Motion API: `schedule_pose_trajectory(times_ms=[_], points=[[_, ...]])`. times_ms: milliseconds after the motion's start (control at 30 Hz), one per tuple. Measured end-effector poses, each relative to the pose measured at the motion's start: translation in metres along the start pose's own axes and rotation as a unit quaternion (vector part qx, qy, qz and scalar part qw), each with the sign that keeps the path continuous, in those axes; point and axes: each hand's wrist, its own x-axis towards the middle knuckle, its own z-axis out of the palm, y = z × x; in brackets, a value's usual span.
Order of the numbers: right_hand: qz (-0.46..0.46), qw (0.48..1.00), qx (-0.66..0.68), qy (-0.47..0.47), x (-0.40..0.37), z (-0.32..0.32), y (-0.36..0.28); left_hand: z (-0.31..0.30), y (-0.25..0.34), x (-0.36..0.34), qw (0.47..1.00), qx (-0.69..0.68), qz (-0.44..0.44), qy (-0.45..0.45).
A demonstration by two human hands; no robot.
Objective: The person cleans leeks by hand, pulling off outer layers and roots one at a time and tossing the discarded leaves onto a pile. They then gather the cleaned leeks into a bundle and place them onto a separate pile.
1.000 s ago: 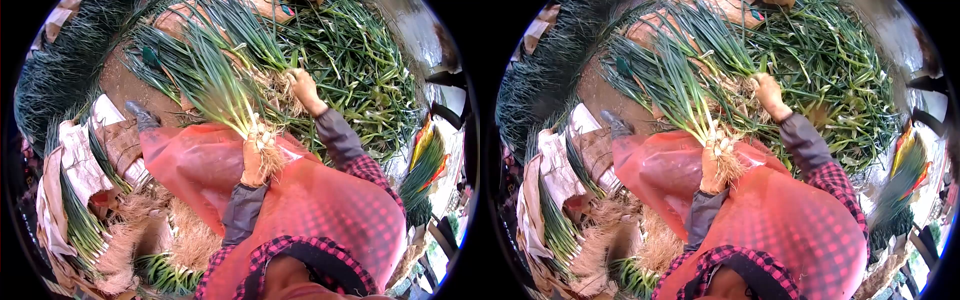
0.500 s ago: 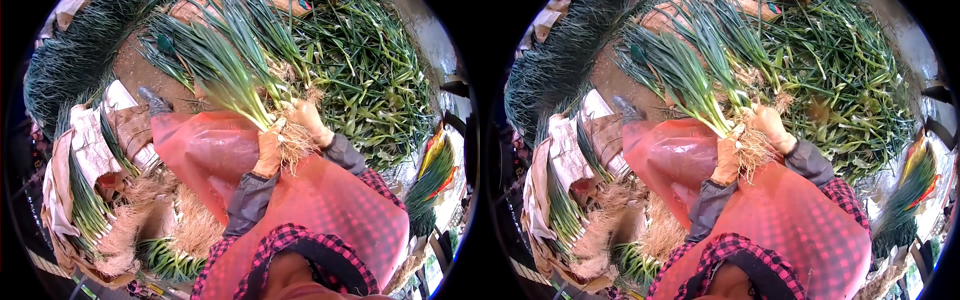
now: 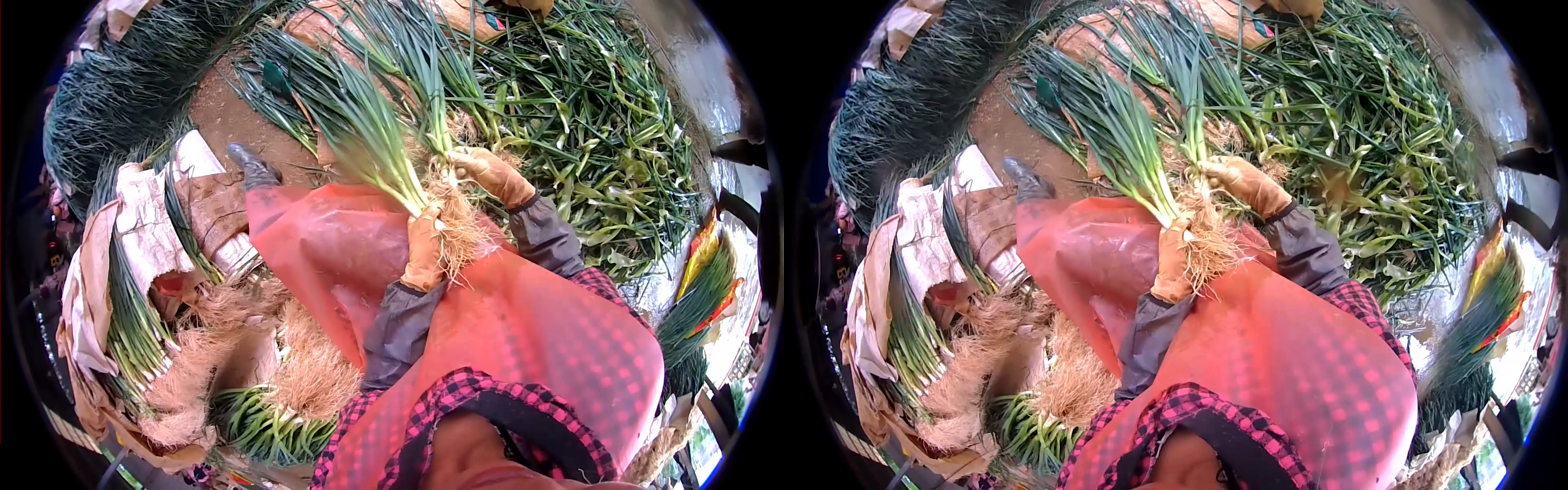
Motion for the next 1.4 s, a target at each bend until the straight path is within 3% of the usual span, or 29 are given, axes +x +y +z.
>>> schedule_pose_trajectory(times_ms=[33, 67, 100, 167, 200, 233, 300, 333, 367, 467, 567, 633, 700, 733, 833, 867, 900, 933, 967, 1033, 1100, 1167, 1200, 1233, 1267, 1300, 1333, 1367, 1400], points=[[-0.004, 0.994, -0.096, 0.059, 0.006, -0.003, 0.003, 0.000, 0.001, -0.003, 1.000, 0.001, 0.003, 0.000], [-0.042, 0.942, -0.276, 0.188, -0.002, 0.001, -0.002, 0.003, 0.001, -0.005, 0.999, -0.011, 0.031, 0.023], [-0.095, 0.821, -0.477, 0.299, -0.003, 0.007, -0.006, 0.009, 0.002, -0.006, 0.997, -0.025, 0.059, 0.045], [-0.021, 0.864, -0.401, 0.302, -0.017, 0.027, -0.021, 0.014, -0.008, 0.000, 0.995, -0.040, 0.049, 0.079], [-0.045, 0.842, -0.449, 0.295, -0.023, 0.042, -0.025, 0.010, -0.019, 0.007, 0.995, 0.020, 0.077, 0.064], [-0.049, 0.953, -0.245, 0.173, -0.026, 0.050, -0.023, 0.004, -0.028, 0.013, 0.990, 0.080, 0.106, 0.051], [-0.071, 0.987, -0.144, 0.029, -0.015, 0.054, -0.031, 0.009, -0.023, 0.010, 0.989, 0.065, 0.115, 0.060], [0.010, 0.998, -0.037, -0.049, -0.016, 0.047, -0.041, 0.002, -0.025, 0.011, 0.991, 0.030, 0.121, 0.054], [0.041, 0.997, 0.042, -0.051, -0.008, 0.045, -0.040, 0.000, -0.022, 0.010, 0.991, -0.003, 0.127, 0.045], [0.010, 0.997, -0.053, -0.050, -0.007, 0.038, -0.035, -0.001, -0.015, 0.011, 0.994, -0.036, 0.098, 0.027], [0.013, 0.993, -0.096, 0.071, -0.008, 0.052, -0.031, -0.002, -0.014, 0.011, 0.995, -0.088, 0.047, 0.020], [-0.001, 0.995, -0.101, 0.022, -0.002, 0.043, -0.037, 0.000, -0.012, 0.011, 0.996, -0.077, 0.031, 0.025], [0.013, 1.000, -0.022, -0.010, 0.020, 0.027, -0.037, 0.009, -0.006, 0.006, 0.997, -0.048, 0.022, 0.051], [-0.279, 0.943, -0.175, -0.046, 0.038, 0.009, -0.015, 0.008, -0.008, 0.006, 0.998, -0.039, 0.007, 0.040], [-0.156, 0.979, -0.128, 0.027, 0.041, 0.014, -0.020, -0.003, -0.009, 0.009, 0.999, -0.050, -0.004, 0.002], [-0.381, 0.843, -0.376, 0.058, 0.043, 0.010, -0.008, -0.001, -0.004, 0.006, 0.994, -0.103, -0.045, 0.003], [-0.251, 0.915, -0.312, 0.057, 0.035, 0.010, -0.009, 0.005, 0.003, 0.004, 0.984, -0.155, -0.084, 0.000], [-0.137, 0.968, -0.195, 0.084, 0.019, 0.011, -0.007, 0.015, 0.008, 0.003, 0.964, -0.232, -0.115, 0.060], [-0.017, 0.992, -0.072, 0.107, -0.010, 0.026, -0.027, 0.009, 0.003, 0.008, 0.965, -0.233, -0.112, 0.051], [0.009, 0.981, -0.097, 0.170, -0.055, 0.029, -0.048, -0.011, -0.011, 0.018, 0.982, -0.173, -0.078, -0.001], [-0.065, 0.939, 0.022, 0.337, -0.092, 0.008, -0.077, -0.001, -0.002, 0.015, 0.987, -0.132, -0.078, 0.037], [-0.229, 0.830, -0.004, 0.508, -0.114, -0.034, -0.084, -0.012, -0.012, 0.020, 0.989, -0.126, -0.078, 0.025], [-0.172, 0.837, -0.065, 0.515, -0.114, -0.064, -0.069, -0.010, -0.003, 0.011, 0.972, -0.195, -0.124, -0.047], [-0.115, 0.837, -0.128, 0.519, -0.106, -0.087, -0.047, -0.008, -0.003, 0.009, 0.972, -0.194, -0.123, -0.056], [-0.014, 0.908, -0.097, 0.407, -0.094, -0.080, -0.038, -0.005, -0.003, 0.008, 0.979, -0.172, -0.092, -0.058], [-0.035, 0.936, -0.213, 0.278, -0.078, -0.049, -0.033, -0.004, -0.005, 0.006, 0.985, -0.151, -0.063, -0.054], [0.028, 0.981, -0.061, 0.181, -0.066, -0.008, -0.046, -0.010, -0.015, 0.012, 0.987, -0.147, -0.044, -0.050], [-0.002, 0.993, -0.083, 0.090, -0.047, 0.009, -0.033, -0.010, -0.020, 0.010, 0.987, -0.147, -0.044, -0.049], [-0.073, 0.978, -0.191, 0.035, -0.012, 0.008, -0.005, -0.009, -0.022, 0.010, 0.996, -0.074, -0.010, -0.041]])
